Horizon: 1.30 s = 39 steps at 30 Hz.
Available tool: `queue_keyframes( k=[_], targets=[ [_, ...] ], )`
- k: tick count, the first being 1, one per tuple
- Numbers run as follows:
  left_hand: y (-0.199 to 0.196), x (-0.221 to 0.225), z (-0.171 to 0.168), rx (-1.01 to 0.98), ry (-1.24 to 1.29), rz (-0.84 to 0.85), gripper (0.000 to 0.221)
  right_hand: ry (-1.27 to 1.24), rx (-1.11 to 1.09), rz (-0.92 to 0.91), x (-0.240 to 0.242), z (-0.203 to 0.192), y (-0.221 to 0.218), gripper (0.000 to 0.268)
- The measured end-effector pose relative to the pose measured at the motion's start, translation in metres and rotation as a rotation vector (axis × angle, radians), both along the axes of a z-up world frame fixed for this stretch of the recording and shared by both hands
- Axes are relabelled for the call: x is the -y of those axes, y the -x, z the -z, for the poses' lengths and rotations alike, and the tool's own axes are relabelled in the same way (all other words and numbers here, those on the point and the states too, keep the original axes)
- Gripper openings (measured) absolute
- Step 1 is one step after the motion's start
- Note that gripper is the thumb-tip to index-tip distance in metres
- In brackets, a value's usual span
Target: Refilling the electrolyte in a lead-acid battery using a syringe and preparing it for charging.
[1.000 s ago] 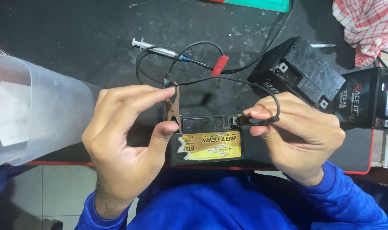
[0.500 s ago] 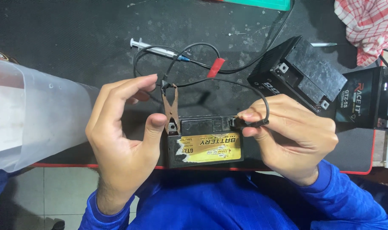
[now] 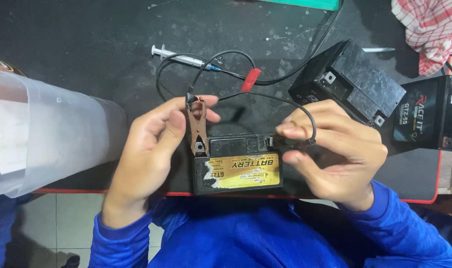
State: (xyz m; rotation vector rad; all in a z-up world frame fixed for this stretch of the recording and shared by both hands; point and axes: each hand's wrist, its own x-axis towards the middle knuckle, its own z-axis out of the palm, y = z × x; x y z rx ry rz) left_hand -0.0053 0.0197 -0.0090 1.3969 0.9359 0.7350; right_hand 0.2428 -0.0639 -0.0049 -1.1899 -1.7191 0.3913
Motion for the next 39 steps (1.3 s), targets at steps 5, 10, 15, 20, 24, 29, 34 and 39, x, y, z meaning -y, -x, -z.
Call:
queue_keyframes(
  k=[5, 10, 15, 20, 24, 29, 34, 39],
  targets=[
    [0.004, -0.01, 0.013, 0.341, 0.434, 0.107, 0.057, 0.064, 0.004, 0.022, 0.008, 0.003, -0.004, 0.058],
    [0.004, -0.013, 0.016, 0.386, 0.525, 0.147, 0.057, 0.076, 0.007, 0.01, 0.012, 0.006, -0.002, 0.052],
    [0.003, -0.012, 0.023, 0.451, 0.555, 0.144, 0.065, 0.13, -0.003, 0.002, 0.013, 0.004, 0.002, 0.05],
    [0.002, -0.009, 0.042, 0.507, 0.612, 0.09, 0.053, 0.226, 0.016, -0.047, 0.013, 0.002, 0.005, 0.058],
    [0.001, -0.009, 0.047, 0.547, 0.614, 0.091, 0.052, 0.255, 0.041, -0.07, 0.014, 0.001, 0.006, 0.059],
    [0.001, -0.008, 0.046, 0.537, 0.583, 0.085, 0.049, 0.264, 0.027, -0.061, 0.015, 0.002, 0.008, 0.057],
    [0.001, -0.013, 0.043, 0.563, 0.612, 0.124, 0.049, 0.268, 0.027, -0.066, 0.015, 0.002, 0.007, 0.057],
    [0.001, -0.017, 0.031, 0.557, 0.602, 0.177, 0.058, 0.287, -0.048, -0.101, 0.013, 0.003, 0.008, 0.055]
  ],
)
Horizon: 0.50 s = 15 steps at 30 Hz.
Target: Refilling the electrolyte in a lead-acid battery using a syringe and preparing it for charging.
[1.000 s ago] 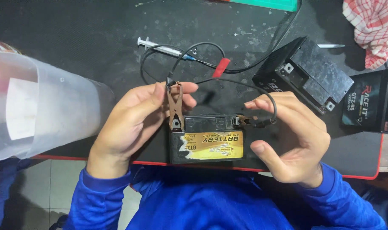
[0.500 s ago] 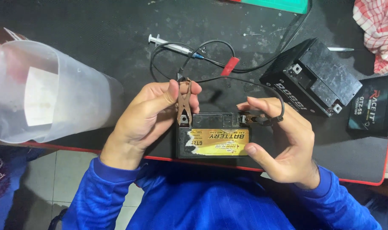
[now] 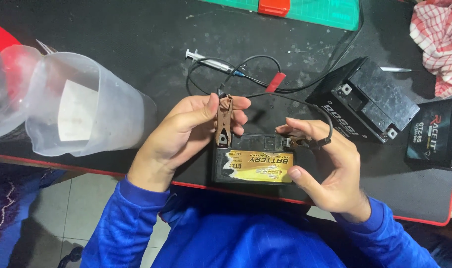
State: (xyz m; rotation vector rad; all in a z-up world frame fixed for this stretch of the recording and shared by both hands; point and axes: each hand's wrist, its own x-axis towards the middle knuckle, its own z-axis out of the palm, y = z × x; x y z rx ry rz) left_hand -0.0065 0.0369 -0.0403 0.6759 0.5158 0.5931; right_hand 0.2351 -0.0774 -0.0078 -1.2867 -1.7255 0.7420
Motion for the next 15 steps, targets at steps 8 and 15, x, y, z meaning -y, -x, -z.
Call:
queue_keyframes(
  k=[8, 15],
  targets=[
    [-0.001, 0.004, 0.015, 0.068, 0.057, -0.024, 0.047, 0.098, 0.025, -0.085, -0.002, 0.001, 0.002, 0.103],
    [-0.002, 0.004, 0.019, 0.06, 0.044, -0.055, 0.046, 0.08, 0.138, -0.053, -0.003, 0.002, 0.004, 0.102]
  ],
)
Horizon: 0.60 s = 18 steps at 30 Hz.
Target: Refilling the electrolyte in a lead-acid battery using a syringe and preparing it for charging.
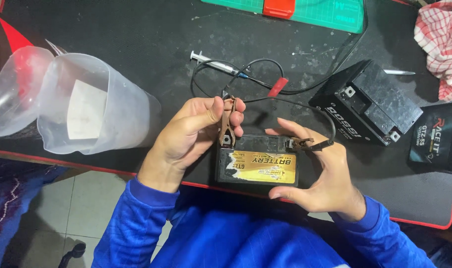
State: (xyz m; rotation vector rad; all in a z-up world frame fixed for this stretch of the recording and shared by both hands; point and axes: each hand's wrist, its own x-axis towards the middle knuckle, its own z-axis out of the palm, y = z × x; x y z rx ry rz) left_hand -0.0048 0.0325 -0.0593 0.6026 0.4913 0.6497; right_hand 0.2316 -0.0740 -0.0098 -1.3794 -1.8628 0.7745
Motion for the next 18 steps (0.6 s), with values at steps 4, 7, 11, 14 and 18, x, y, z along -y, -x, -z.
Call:
queue_keyframes(
  k=[4, 7, 11, 14, 18],
  targets=[
    [0.0, 0.0, -0.005, -0.002, -0.026, 0.022, 0.044, 0.003, -0.035, -0.009, 0.0, 0.002, 0.0, 0.102],
    [0.0, -0.002, -0.012, 0.01, -0.031, 0.027, 0.044, 0.005, -0.06, -0.011, 0.0, 0.002, 0.0, 0.102],
    [0.001, -0.005, -0.016, 0.086, 0.008, 0.074, 0.05, 0.001, -0.102, -0.02, 0.001, 0.003, 0.0, 0.101],
    [0.0, -0.006, -0.005, 0.087, 0.033, 0.057, 0.042, -0.014, -0.087, -0.015, 0.001, 0.003, 0.0, 0.1],
    [-0.001, -0.004, 0.0, 0.032, 0.071, 0.047, 0.045, -0.012, -0.097, -0.013, 0.001, 0.001, 0.0, 0.099]
  ],
)
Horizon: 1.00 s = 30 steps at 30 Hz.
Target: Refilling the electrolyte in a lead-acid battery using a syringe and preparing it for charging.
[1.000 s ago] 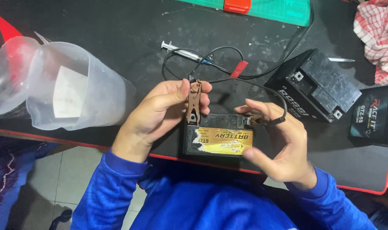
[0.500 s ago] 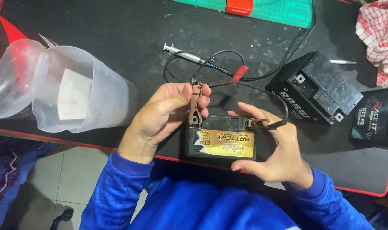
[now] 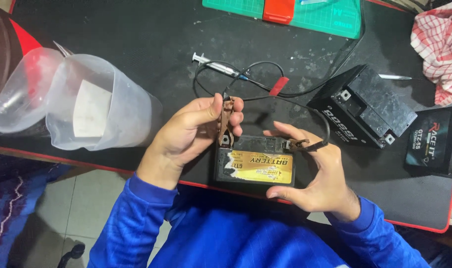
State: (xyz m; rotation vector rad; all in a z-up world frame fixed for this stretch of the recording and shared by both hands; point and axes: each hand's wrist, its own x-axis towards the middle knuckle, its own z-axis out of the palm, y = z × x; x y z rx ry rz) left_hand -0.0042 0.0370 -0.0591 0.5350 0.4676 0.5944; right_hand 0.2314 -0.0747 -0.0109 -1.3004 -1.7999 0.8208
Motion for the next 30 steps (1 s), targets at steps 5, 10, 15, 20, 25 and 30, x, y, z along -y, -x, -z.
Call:
queue_keyframes(
  k=[5, 10, 15, 20, 25, 30],
  targets=[
    [-0.002, -0.001, -0.005, 0.013, 0.035, -0.006, 0.035, 0.005, 0.021, -0.001, -0.003, 0.0, -0.002, 0.099],
    [-0.003, 0.001, -0.014, -0.018, 0.013, -0.022, 0.035, 0.032, 0.043, 0.007, -0.006, -0.002, -0.003, 0.098],
    [-0.003, 0.002, -0.018, -0.058, -0.026, -0.034, 0.033, 0.042, 0.032, 0.005, -0.005, 0.001, -0.002, 0.099],
    [-0.003, 0.001, -0.015, -0.001, -0.013, -0.039, 0.033, 0.052, 0.046, 0.006, -0.006, 0.002, -0.002, 0.098],
    [-0.001, 0.002, -0.015, 0.008, -0.051, -0.06, 0.033, 0.045, 0.029, 0.011, -0.007, 0.006, -0.001, 0.098],
    [-0.003, 0.001, -0.01, 0.071, -0.064, -0.037, 0.034, 0.04, 0.036, 0.021, -0.004, 0.008, -0.001, 0.097]
  ],
)
